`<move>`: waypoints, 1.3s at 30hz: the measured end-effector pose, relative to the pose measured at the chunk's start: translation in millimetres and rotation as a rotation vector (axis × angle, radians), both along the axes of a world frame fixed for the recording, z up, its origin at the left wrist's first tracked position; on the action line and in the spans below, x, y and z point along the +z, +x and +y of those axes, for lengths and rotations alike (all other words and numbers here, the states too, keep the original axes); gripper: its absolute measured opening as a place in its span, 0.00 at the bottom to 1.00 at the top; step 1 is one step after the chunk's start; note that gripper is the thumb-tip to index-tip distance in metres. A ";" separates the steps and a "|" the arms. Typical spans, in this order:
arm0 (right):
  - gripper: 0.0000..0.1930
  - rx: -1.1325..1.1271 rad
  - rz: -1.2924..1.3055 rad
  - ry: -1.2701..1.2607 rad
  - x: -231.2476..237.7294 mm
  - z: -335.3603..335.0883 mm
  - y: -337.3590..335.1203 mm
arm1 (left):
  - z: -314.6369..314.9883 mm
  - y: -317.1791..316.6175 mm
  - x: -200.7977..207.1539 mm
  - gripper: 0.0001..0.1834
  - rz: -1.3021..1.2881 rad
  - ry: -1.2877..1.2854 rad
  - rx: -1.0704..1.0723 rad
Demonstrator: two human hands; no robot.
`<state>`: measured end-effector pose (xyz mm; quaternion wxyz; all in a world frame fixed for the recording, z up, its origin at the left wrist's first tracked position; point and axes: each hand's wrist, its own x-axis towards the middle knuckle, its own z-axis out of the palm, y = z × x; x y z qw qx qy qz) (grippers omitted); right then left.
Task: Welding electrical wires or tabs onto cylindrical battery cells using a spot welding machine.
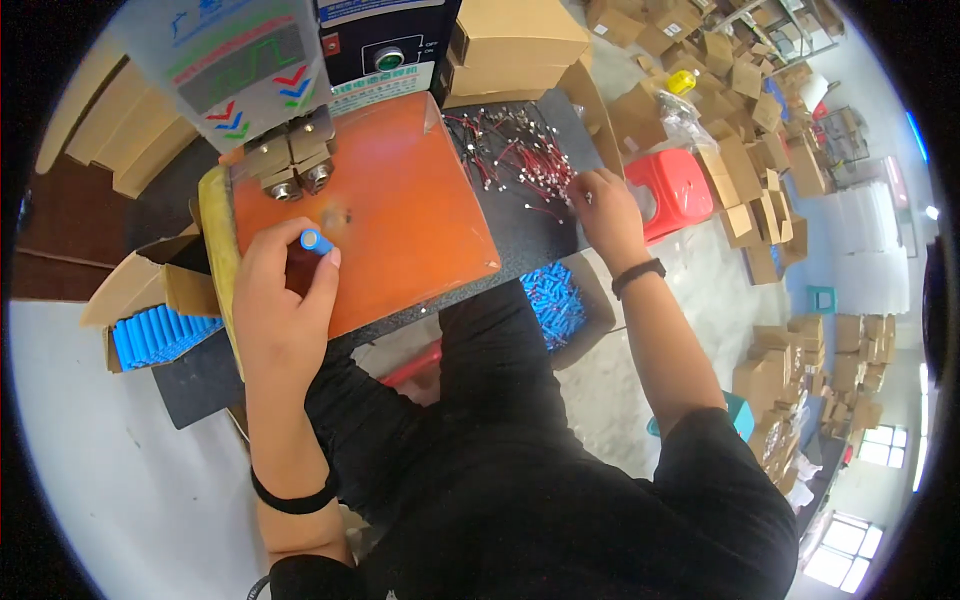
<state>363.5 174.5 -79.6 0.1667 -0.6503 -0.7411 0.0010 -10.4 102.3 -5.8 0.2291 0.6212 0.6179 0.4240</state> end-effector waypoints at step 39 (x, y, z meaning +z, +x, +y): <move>0.09 0.269 1.083 -0.141 84.5 -11.4 -58.7 | 7.8 -7.0 -4.2 0.14 0.092 0.133 -0.095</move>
